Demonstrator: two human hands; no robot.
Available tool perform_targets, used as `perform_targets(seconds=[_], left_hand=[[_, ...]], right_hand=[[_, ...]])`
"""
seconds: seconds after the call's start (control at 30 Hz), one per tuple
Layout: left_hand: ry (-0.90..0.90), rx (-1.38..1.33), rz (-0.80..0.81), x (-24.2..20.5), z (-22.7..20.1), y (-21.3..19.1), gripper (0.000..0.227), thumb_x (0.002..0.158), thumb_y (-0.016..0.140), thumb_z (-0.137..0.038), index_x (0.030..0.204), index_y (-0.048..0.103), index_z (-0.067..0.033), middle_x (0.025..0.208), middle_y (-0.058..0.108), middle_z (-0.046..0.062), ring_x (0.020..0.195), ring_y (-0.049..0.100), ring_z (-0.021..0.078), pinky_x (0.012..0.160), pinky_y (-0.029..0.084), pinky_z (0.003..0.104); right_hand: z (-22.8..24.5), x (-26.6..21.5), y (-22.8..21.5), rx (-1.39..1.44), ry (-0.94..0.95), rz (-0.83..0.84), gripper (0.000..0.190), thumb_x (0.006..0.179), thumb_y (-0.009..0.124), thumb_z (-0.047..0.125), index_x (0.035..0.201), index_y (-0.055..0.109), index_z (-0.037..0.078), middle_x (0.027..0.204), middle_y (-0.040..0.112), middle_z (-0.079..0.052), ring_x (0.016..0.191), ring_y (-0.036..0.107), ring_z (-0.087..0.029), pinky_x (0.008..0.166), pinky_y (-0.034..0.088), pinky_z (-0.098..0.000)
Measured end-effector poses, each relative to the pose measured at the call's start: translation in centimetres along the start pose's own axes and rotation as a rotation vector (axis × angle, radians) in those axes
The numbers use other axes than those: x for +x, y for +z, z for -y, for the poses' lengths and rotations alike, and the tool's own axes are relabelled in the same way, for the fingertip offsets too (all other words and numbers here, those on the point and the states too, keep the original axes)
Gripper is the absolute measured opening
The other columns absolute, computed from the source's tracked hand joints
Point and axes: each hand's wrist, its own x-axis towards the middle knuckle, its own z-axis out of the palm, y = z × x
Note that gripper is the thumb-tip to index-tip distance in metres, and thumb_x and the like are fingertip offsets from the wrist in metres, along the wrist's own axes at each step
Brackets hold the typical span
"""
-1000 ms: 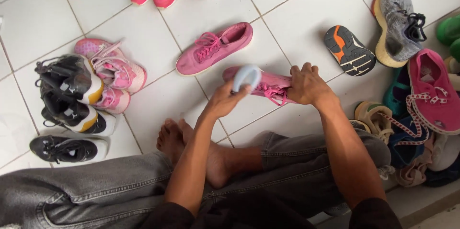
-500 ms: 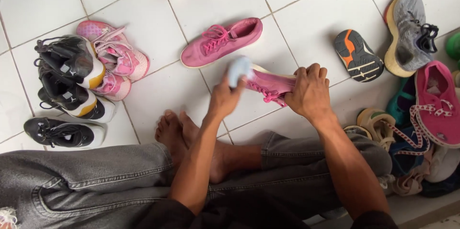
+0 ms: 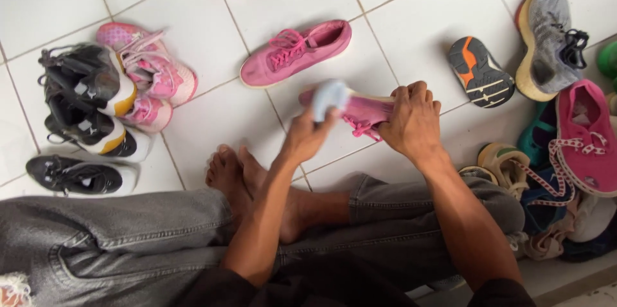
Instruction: The person sits on a tiled floor surrounded by many shoes and uses a handheld brush to clean a pink sneaker. They scrub the upper, toe, and sole areas of the shoe repeatedly.
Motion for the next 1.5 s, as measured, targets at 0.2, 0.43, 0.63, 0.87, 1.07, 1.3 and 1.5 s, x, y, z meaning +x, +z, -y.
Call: perform_targets(seconds=[0.2, 0.43, 0.63, 0.87, 1.07, 1.3, 1.5], left_hand=[[0.057, 0.065, 0.077, -2.0, -4.5, 1.1, 0.063, 0.092, 0.053, -0.064, 0.12, 0.063, -0.0089, 0.082, 0.075, 0.022, 0.092, 0.075, 0.0372, 0.082, 0.057, 0.051], [0.012, 0.013, 0.042, -2.2, -4.6, 0.9, 0.066, 0.09, 0.053, -0.067, 0.124, 0.066, -0.0129, 0.081, 0.075, 0.018, 0.092, 0.076, 0.034, 0.083, 0.058, 0.047], [-0.064, 0.138, -0.083, -0.4, -4.9, -0.1, 0.072, 0.09, 0.049, -0.065, 0.142, 0.055, -0.0163, 0.089, 0.076, 0.022, 0.101, 0.073, 0.0378, 0.093, 0.056, 0.05], [0.017, 0.127, 0.034, -2.1, -8.3, -0.2, 0.068, 0.085, 0.055, -0.063, 0.142, 0.053, -0.0263, 0.096, 0.077, 0.019, 0.108, 0.071, 0.0355, 0.101, 0.053, 0.051], [-0.023, 0.085, -0.033, -1.2, -6.3, -0.7, 0.064, 0.087, 0.057, -0.059, 0.136, 0.06, -0.0188, 0.094, 0.075, 0.022, 0.108, 0.07, 0.0389, 0.096, 0.053, 0.052], [-0.08, 0.166, -0.12, -1.0, -7.1, -1.5, 0.069, 0.089, 0.053, -0.059, 0.144, 0.054, -0.0182, 0.096, 0.076, 0.022, 0.11, 0.069, 0.0379, 0.098, 0.053, 0.053], [0.052, 0.003, 0.065, -3.1, -8.8, -1.0, 0.07, 0.083, 0.061, -0.06, 0.14, 0.058, -0.0193, 0.108, 0.074, 0.024, 0.114, 0.066, 0.0429, 0.1, 0.052, 0.055]], right_hand=[[-1.5, -0.2, 0.3, -0.043, -0.033, -0.078, 0.057, 0.059, 0.072, 0.011, 0.113, 0.061, -0.002, 0.114, 0.044, -0.015, 0.108, 0.054, -0.042, 0.091, 0.043, -0.0555], [0.2, -0.5, 0.1, -0.142, -0.162, -0.16, 0.058, 0.057, 0.071, 0.006, 0.113, 0.061, -0.004, 0.111, 0.043, -0.013, 0.104, 0.054, -0.038, 0.098, 0.04, -0.0545], [0.1, -0.5, 1.1, -0.16, -0.225, -0.258, 0.061, 0.053, 0.07, 0.002, 0.114, 0.064, -0.004, 0.109, 0.047, -0.014, 0.107, 0.055, -0.037, 0.111, 0.026, -0.0613], [0.1, -0.4, 2.0, -0.186, -0.333, -0.374, 0.056, 0.058, 0.068, -0.001, 0.114, 0.064, -0.004, 0.105, 0.047, -0.016, 0.103, 0.054, -0.038, 0.112, 0.019, -0.0657], [0.4, -0.4, 1.3, -0.179, -0.343, -0.414, 0.053, 0.06, 0.067, -0.003, 0.113, 0.067, -0.003, 0.104, 0.049, -0.015, 0.103, 0.055, -0.036, 0.112, 0.018, -0.0667], [0.2, -0.8, 0.9, -0.174, -0.349, -0.44, 0.054, 0.059, 0.069, -0.003, 0.112, 0.069, -0.001, 0.104, 0.05, -0.014, 0.103, 0.055, -0.034, 0.113, 0.021, -0.0638], [0.6, -0.5, 0.5, -0.166, -0.363, -0.452, 0.054, 0.061, 0.069, -0.007, 0.114, 0.07, -0.002, 0.103, 0.05, -0.015, 0.102, 0.056, -0.035, 0.112, 0.023, -0.0647]])
